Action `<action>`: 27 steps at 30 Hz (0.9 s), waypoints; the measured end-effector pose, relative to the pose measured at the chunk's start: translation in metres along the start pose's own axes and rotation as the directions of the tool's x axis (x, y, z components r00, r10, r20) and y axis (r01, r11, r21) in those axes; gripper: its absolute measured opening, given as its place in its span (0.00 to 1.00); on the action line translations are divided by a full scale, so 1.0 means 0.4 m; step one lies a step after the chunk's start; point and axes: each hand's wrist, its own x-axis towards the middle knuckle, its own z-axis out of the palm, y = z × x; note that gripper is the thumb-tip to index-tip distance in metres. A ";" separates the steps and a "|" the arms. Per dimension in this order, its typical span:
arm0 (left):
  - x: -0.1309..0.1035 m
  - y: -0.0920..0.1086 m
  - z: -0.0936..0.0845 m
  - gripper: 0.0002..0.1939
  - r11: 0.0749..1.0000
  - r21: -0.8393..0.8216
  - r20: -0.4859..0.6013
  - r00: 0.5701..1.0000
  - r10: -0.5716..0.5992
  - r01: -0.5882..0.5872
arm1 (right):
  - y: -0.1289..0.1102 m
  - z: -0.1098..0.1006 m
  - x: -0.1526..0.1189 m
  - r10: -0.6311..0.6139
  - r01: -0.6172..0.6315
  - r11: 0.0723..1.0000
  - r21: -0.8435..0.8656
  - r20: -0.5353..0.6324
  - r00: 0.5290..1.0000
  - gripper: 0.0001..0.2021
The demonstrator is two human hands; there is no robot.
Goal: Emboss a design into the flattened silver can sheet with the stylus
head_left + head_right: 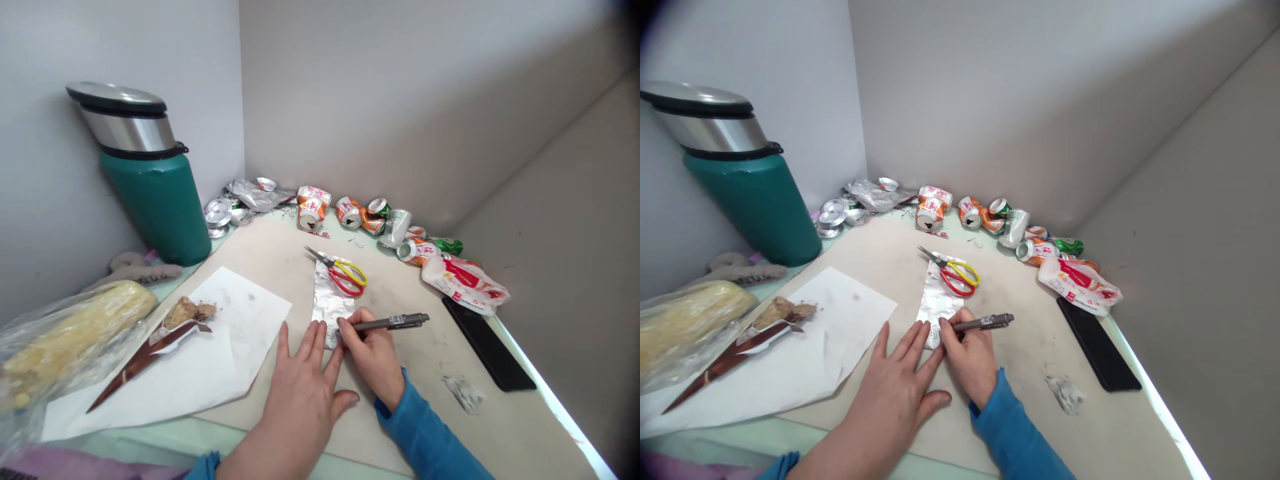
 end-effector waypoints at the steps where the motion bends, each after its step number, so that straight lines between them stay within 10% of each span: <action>1: 0.000 0.000 0.000 0.31 1.000 -0.001 0.000 1.000 -0.001 0.001 | -0.001 0.000 0.000 0.003 -0.003 1.000 -0.003 0.002 1.000 0.13; 27: -0.013 -0.018 0.001 0.34 0.998 -0.001 -0.018 0.998 0.067 -0.067 | -0.006 0.001 0.007 -0.024 0.023 0.990 -0.139 -0.007 1.000 0.12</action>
